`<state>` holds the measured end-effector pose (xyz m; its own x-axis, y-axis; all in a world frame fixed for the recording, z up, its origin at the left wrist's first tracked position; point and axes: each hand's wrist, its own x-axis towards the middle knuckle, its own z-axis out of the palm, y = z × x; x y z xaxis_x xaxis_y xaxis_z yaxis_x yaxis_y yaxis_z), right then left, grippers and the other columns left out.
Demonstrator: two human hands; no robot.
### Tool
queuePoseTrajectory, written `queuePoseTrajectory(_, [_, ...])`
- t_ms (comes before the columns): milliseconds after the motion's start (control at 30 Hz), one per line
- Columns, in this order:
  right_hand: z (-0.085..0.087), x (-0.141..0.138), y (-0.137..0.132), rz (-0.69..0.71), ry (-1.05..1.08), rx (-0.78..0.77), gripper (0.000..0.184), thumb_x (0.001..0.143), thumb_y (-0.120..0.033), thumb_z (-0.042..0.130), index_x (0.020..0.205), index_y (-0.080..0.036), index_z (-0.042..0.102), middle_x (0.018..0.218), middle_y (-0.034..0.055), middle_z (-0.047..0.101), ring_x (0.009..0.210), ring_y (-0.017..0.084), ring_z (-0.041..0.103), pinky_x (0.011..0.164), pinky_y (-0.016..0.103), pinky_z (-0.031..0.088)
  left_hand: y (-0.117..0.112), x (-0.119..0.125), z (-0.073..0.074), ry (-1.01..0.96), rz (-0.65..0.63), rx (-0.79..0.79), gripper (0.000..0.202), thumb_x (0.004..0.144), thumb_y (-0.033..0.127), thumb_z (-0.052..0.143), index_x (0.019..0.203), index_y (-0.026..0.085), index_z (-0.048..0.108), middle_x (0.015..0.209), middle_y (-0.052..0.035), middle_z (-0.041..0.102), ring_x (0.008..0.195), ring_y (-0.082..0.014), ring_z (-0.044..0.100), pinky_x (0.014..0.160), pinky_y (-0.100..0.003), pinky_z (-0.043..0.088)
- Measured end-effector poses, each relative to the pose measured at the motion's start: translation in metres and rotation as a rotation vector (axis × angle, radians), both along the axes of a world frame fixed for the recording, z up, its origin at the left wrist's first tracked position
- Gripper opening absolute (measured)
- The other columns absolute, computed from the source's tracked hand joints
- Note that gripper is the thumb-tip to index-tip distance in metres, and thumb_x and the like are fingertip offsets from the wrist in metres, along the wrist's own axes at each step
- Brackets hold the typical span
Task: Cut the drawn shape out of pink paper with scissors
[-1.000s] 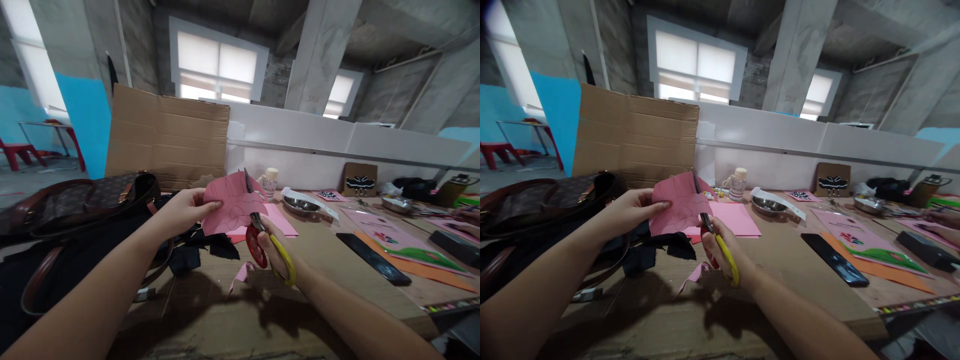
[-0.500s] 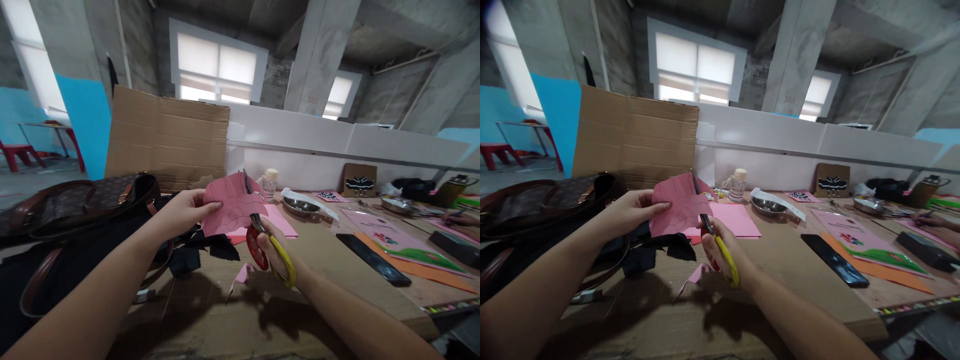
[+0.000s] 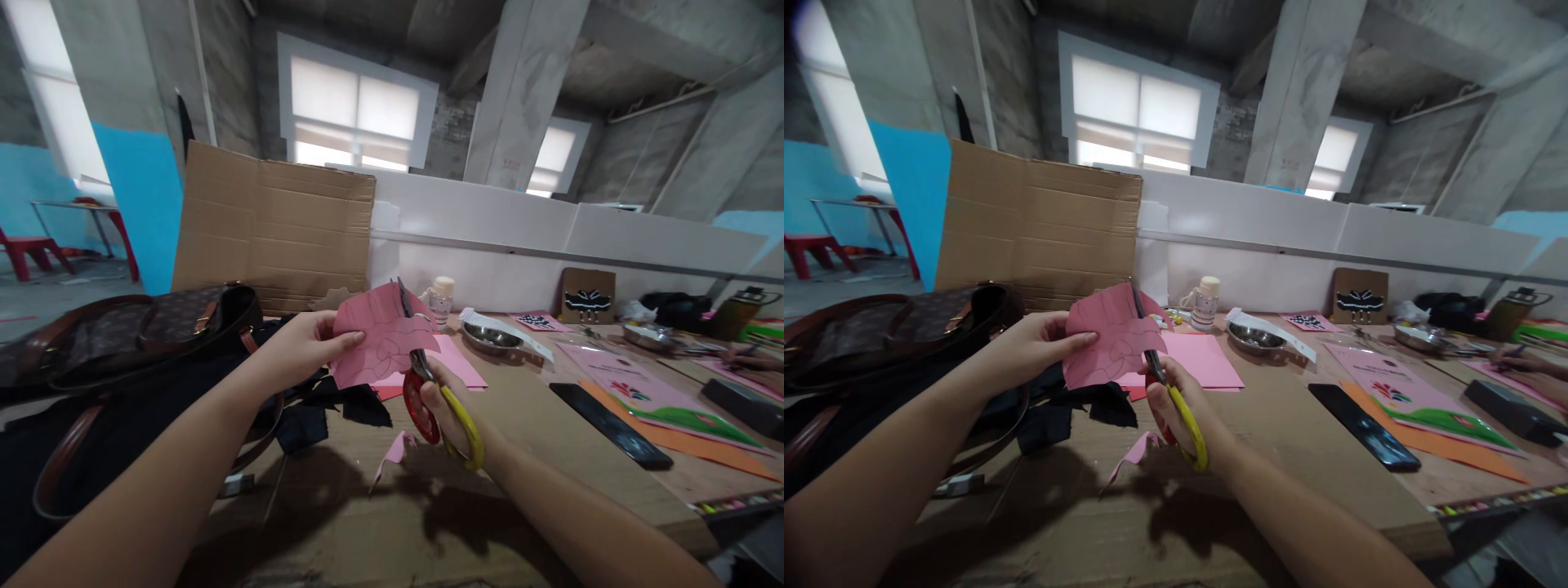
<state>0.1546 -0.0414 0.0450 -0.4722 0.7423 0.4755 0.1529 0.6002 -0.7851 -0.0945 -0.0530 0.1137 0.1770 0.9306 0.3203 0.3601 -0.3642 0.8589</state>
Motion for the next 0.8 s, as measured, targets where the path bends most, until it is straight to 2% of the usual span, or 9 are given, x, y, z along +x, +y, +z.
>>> queuePoseTrajectory(133, [0.0003,-0.0012,0.0001,-0.039,0.011,0.015,0.058,0.09,-0.075,0.044,0.111,-0.023,0.056,0.071,0.0013,0.052,0.064,0.02,0.053,0.056,0.032,0.048,0.0004,-0.0003,-0.0001,-0.003,-0.007,-0.004,0.038,0.077,0.054,0.073,0.091,0.019,0.073,0.095,-0.0063,0.077,0.084,-0.0224,0.07,0.073,-0.031,0.055])
queuePoseTrajectory(300, [-0.0016,-0.0029,0.0005,-0.042,0.046,-0.029,0.064,0.085,-0.08,0.046,0.109,-0.022,0.054,0.065,-0.0019,0.048,0.053,0.016,0.044,0.047,0.029,0.041,0.0011,-0.0011,0.0001,-0.003,-0.01,0.002,0.037,0.079,0.053,0.072,0.092,0.019,0.074,0.096,-0.0056,0.077,0.085,-0.0225,0.07,0.073,-0.03,0.055])
queuePoseTrajectory(533, [-0.0025,-0.0028,-0.0031,0.072,0.083,-0.174,0.063,0.086,-0.078,0.049,0.112,-0.021,0.051,0.06,-0.0055,0.043,0.042,0.011,0.036,0.042,0.027,0.032,0.0001,-0.0005,0.0004,0.009,-0.001,-0.004,0.038,0.079,0.053,0.072,0.093,0.018,0.074,0.097,-0.0065,0.077,0.087,-0.0236,0.071,0.073,-0.03,0.056])
queuePoseTrajectory(667, [-0.0045,-0.0031,-0.0028,0.085,0.095,-0.182,0.059,0.088,-0.076,0.049,0.11,-0.021,0.05,0.059,-0.0055,0.043,0.041,0.011,0.035,0.04,0.025,0.028,0.0002,-0.0003,-0.0002,-0.013,-0.021,-0.005,0.035,0.079,0.052,0.072,0.092,0.019,0.074,0.097,-0.0055,0.077,0.086,-0.0222,0.071,0.074,-0.029,0.055])
queuePoseTrajectory(800, [-0.0056,-0.0035,-0.0004,0.084,0.113,-0.169,0.061,0.087,-0.076,0.049,0.114,-0.021,0.05,0.06,-0.0054,0.043,0.04,0.01,0.034,0.038,0.025,0.029,0.0008,-0.0001,0.0001,-0.022,-0.024,-0.003,0.032,0.08,0.049,0.072,0.091,0.019,0.074,0.096,-0.0059,0.077,0.086,-0.0216,0.07,0.074,-0.029,0.055])
